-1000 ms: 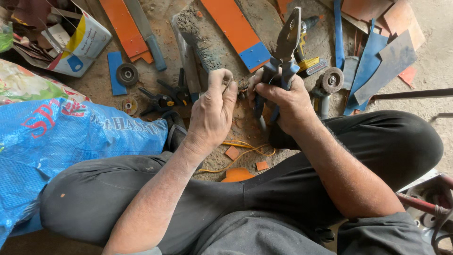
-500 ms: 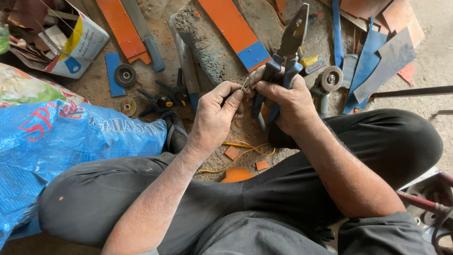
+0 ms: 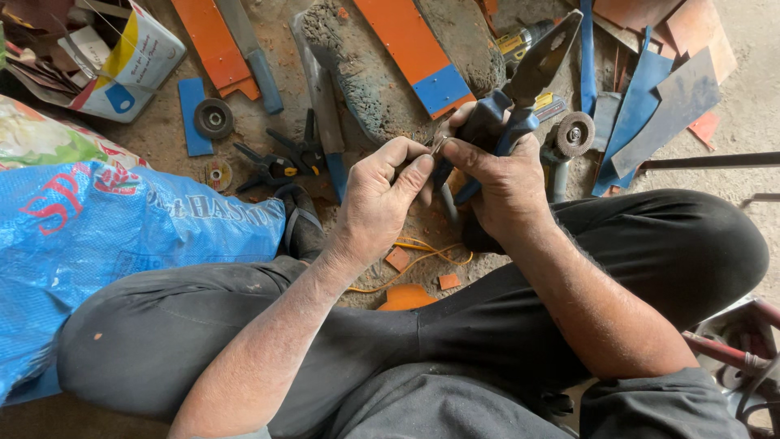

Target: The person sits on the floor and uses pliers to bend the ends of multiple metal wires into hooks. They handle a bundle of wires, separate individual pieces, and bend them one by one. Finally, they pick up an orange and blue rectangular object and inspect it.

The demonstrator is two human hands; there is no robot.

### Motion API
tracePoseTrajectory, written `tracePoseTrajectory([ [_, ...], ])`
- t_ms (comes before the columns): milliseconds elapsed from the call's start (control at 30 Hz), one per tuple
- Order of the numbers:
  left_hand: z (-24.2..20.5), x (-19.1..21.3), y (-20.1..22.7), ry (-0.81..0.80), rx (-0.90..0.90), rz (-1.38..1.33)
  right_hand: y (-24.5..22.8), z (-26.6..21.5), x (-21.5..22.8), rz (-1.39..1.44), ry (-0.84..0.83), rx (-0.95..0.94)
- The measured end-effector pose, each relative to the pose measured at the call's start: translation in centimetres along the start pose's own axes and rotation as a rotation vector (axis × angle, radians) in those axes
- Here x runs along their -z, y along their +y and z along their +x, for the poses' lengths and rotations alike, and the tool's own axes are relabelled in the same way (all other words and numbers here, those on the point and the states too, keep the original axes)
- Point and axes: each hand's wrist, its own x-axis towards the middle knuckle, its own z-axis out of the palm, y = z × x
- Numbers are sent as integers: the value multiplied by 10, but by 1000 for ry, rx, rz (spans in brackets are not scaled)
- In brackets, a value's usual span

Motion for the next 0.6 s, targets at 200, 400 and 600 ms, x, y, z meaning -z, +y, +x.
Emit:
tracePoseTrajectory([
  [200,-2,-3,0,4,-18,-37,1,-1,0,119,-71,2],
  [400,-6,-5,5,12,-61,-17,3,-4,1,131,-105,58],
  [600,-7,-6,11,27,-56,17,2,-4,2,134,-110,50],
])
